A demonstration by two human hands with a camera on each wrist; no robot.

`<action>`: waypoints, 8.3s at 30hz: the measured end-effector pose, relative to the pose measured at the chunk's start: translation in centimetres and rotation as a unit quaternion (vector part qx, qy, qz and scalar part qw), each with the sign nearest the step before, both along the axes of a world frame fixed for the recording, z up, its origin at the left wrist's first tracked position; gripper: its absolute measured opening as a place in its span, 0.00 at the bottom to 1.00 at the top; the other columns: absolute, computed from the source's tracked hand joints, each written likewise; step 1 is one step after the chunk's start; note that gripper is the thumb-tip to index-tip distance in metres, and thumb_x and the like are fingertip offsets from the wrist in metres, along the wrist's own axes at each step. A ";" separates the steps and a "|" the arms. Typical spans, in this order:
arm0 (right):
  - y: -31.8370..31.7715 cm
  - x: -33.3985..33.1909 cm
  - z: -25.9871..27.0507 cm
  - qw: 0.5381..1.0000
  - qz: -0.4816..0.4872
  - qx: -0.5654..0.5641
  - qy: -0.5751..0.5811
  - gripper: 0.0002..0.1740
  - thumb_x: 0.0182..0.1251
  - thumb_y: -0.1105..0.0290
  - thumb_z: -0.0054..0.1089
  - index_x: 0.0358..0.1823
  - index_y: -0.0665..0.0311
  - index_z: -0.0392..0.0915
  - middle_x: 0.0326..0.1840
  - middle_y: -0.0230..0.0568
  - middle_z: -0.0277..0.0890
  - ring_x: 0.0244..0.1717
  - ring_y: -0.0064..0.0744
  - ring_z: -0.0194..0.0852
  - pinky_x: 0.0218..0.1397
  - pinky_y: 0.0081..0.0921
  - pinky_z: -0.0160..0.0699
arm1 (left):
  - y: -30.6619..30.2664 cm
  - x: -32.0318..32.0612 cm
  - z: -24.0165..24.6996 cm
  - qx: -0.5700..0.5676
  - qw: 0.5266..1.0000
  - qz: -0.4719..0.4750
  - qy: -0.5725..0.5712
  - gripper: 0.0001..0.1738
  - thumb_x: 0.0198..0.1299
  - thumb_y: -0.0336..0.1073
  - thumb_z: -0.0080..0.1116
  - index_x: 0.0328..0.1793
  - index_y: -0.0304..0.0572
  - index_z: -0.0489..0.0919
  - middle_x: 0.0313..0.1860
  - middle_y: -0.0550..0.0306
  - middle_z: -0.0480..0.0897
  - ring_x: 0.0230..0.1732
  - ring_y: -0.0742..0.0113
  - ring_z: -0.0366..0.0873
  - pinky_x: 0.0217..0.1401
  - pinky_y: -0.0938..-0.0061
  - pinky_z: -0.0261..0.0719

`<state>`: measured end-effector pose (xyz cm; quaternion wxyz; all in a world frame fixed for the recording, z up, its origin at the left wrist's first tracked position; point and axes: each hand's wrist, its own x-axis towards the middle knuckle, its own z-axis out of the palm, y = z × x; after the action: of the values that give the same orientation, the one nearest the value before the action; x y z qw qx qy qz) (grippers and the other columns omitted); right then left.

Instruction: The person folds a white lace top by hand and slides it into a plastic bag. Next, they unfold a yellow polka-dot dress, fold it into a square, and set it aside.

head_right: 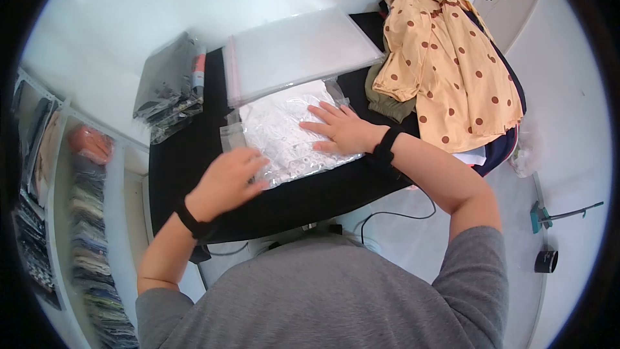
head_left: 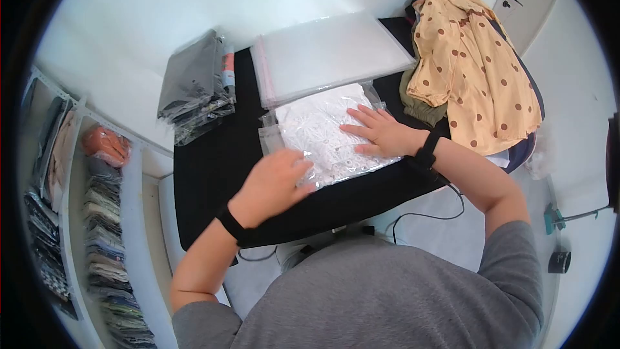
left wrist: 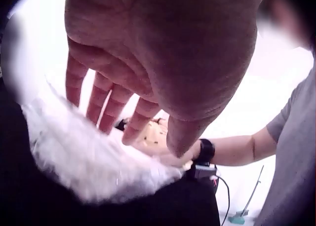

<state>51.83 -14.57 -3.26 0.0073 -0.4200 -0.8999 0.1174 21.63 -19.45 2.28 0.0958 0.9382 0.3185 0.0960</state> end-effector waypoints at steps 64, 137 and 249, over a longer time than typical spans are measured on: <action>-1.7 0.6 -0.9 0.633 -0.350 -0.433 0.538 0.13 0.70 0.62 0.53 0.43 0.66 0.75 0.38 0.37 0.78 0.35 0.23 0.78 0.43 0.20 0.80 | 4.0 -8.0 -5.7 -0.507 0.626 0.389 -0.446 0.17 0.61 0.44 0.61 0.45 0.39 0.73 0.37 0.55 0.82 0.36 0.71 0.82 0.39 0.80 0.81; -2.1 -1.5 -1.2 0.608 -0.409 -0.361 0.577 0.05 0.64 0.70 0.60 0.38 0.61 0.75 0.31 0.27 0.75 0.28 0.14 0.71 0.31 0.11 0.72 | 3.5 -5.0 -6.4 -0.657 0.502 0.279 -0.488 0.18 0.61 0.35 0.56 0.55 0.34 0.75 0.49 0.51 0.81 0.49 0.61 0.81 0.54 0.62 0.79; -13.7 6.7 5.9 0.630 -0.469 -0.114 0.608 0.20 0.68 0.56 0.56 0.53 0.63 0.73 0.45 0.33 0.76 0.45 0.22 0.73 0.49 0.20 0.71 | -1.8 9.0 -0.3 -0.450 0.867 0.062 -0.205 0.18 0.56 0.23 0.44 0.51 0.37 0.79 0.39 0.56 0.80 0.32 0.71 0.79 0.25 0.79 0.76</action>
<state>58.56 -28.29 2.66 0.5588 -0.6166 -0.3522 0.4284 30.63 -21.22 1.99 0.5647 0.7306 0.3580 0.1384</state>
